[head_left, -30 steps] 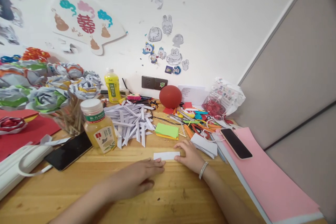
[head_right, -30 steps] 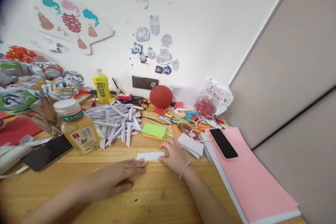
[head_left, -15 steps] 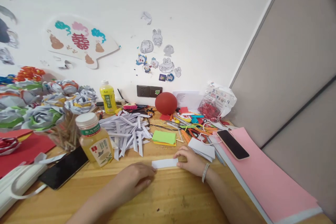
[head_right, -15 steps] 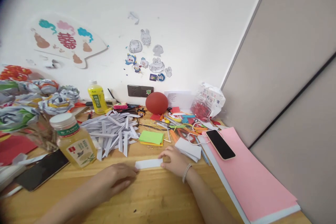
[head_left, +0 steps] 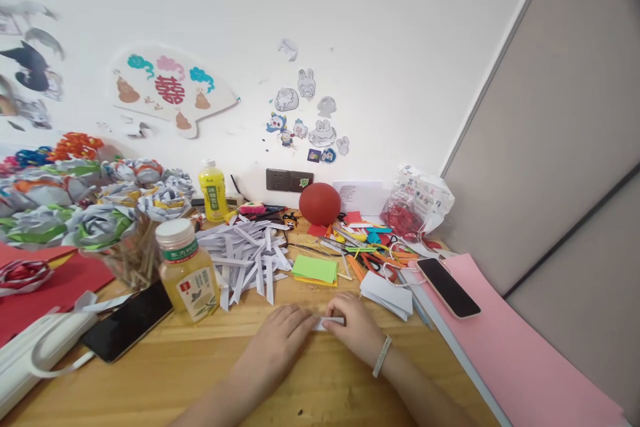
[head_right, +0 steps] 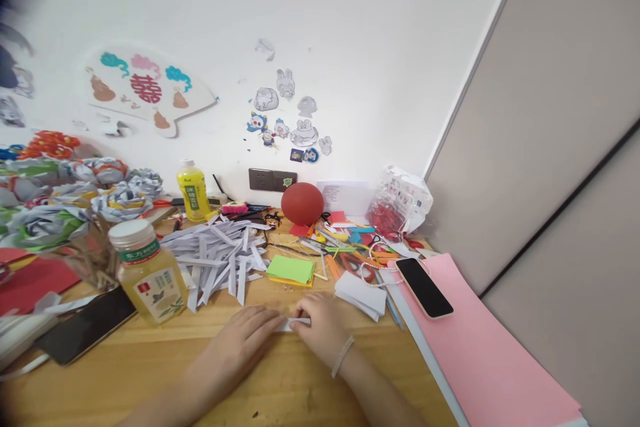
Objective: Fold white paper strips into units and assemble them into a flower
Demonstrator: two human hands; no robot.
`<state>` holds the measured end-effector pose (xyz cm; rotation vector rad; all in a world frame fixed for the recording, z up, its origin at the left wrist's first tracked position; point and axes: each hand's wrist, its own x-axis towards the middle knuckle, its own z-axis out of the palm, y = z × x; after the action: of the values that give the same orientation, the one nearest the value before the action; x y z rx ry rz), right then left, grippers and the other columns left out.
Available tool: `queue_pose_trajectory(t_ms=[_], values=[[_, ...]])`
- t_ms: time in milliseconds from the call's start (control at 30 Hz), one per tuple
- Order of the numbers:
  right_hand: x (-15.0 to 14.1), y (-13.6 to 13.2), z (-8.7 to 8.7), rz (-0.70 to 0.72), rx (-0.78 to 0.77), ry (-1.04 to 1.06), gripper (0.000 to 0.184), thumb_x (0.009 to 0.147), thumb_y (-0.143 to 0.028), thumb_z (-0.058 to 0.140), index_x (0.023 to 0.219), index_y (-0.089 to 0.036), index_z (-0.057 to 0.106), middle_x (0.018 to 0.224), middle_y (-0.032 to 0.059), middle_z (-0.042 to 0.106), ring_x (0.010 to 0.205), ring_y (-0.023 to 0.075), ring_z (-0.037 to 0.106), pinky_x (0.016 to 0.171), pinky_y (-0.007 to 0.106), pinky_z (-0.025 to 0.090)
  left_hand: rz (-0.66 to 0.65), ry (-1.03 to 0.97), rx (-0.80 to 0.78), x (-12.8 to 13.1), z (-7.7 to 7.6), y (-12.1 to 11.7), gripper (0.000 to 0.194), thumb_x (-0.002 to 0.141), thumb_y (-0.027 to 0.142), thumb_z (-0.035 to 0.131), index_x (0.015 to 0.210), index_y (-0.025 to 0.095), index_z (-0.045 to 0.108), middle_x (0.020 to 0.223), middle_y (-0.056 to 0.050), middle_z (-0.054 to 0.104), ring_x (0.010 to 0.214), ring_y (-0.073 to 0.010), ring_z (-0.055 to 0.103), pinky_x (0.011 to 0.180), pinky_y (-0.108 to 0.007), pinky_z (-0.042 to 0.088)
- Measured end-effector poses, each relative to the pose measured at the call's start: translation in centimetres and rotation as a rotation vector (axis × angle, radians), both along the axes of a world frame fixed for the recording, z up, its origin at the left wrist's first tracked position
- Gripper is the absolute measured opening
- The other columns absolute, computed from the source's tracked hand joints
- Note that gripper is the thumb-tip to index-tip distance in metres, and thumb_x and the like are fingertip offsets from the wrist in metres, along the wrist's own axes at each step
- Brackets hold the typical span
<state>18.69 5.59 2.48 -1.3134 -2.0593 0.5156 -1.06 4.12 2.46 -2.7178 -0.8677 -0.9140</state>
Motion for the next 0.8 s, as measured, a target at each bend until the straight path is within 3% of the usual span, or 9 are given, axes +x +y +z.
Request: queue_pose_trajectory(t_ms=[167,300,367,433,533,600,700,800], values=[[0.1,-0.4,0.7,0.122,0.074,0.045,0.011,0.077,-0.027,0.067,0.072,-0.02,0.061,0.08,0.0002,0.057,0.083,0.0168,0.052,0.074,0.028,0.04,0.015,0.003,-0.002,-0.1,0.3,-0.3,0.027,0.095,0.02,0.029,0.106,0.019,0.054,0.081,-0.005,0.061,0.073,-0.016,0.055,0.066,-0.027,0.048],[1.0,-0.4,1.1,0.29,0.063,0.164,0.042,0.083,-0.058,0.047,0.082,-0.021,0.067,0.093,0.0048,0.055,0.089,0.0186,0.053,0.082,0.033,0.041,0.014,0.022,0.046,-0.4,0.6,-0.4,0.032,0.097,0.023,0.027,0.085,0.02,0.057,0.073,-0.001,0.057,0.067,-0.0146,0.051,0.061,-0.025,0.042],[1.6,-0.4,1.6,0.361,0.011,0.257,0.054,0.085,-0.063,0.035,0.088,-0.02,0.068,0.098,0.0074,0.055,0.093,0.0195,0.054,0.084,0.034,0.042,0.024,-0.023,0.042,-0.8,1.0,-0.3,0.033,0.097,0.023,0.027,0.081,0.019,0.056,0.073,-0.001,0.057,0.067,-0.0139,0.051,0.062,-0.025,0.042],[1.9,-0.6,2.2,0.421,-0.041,0.298,0.049,0.087,-0.058,0.038,0.093,-0.02,0.068,0.103,0.0084,0.056,0.097,0.0198,0.055,0.087,0.034,0.043,0.032,-0.055,0.027,-1.1,1.4,-0.2,0.033,0.096,0.022,0.028,0.077,0.019,0.054,0.075,-0.001,0.057,0.069,-0.0137,0.051,0.064,-0.025,0.042],[1.7,-0.9,2.5,0.461,-0.099,0.228,0.024,0.086,-0.034,0.048,0.095,-0.022,0.067,0.099,0.0057,0.061,0.093,0.0177,0.058,0.085,0.032,0.045,0.038,-0.031,0.04,-1.6,1.6,0.2,0.031,0.095,0.019,0.031,0.076,0.018,0.055,0.077,-0.002,0.057,0.072,-0.0147,0.051,0.065,-0.026,0.043],[1.2,-1.1,2.1,0.477,-0.095,0.143,0.023,0.084,-0.02,0.046,0.093,-0.023,0.068,0.093,0.0039,0.064,0.087,0.0158,0.06,0.079,0.03,0.047,0.047,0.016,0.037,-1.7,1.3,0.5,0.031,0.094,0.018,0.033,0.074,0.017,0.055,0.077,-0.003,0.057,0.074,-0.0158,0.051,0.067,-0.028,0.043],[0.5,-1.0,0.9,0.491,0.038,-0.001,0.021,0.082,-0.015,0.048,0.089,-0.022,0.067,0.086,0.0035,0.066,0.082,0.0154,0.059,0.074,0.029,0.047,0.043,0.101,0.0,-1.7,0.7,0.9,0.03,0.094,0.019,0.035,0.074,0.017,0.057,0.077,-0.004,0.058,0.077,-0.0175,0.052,0.071,-0.031,0.046],[0.2,-0.9,0.1,0.48,0.283,-0.219,0.016,0.085,-0.018,0.049,0.082,-0.021,0.065,0.079,0.0036,0.065,0.076,0.0159,0.056,0.07,0.029,0.044,0.007,0.115,-0.008,-1.5,0.5,0.9,0.023,0.093,0.018,0.037,0.087,0.017,0.06,0.088,-0.006,0.06,0.09,-0.0204,0.053,0.079,-0.036,0.046]])
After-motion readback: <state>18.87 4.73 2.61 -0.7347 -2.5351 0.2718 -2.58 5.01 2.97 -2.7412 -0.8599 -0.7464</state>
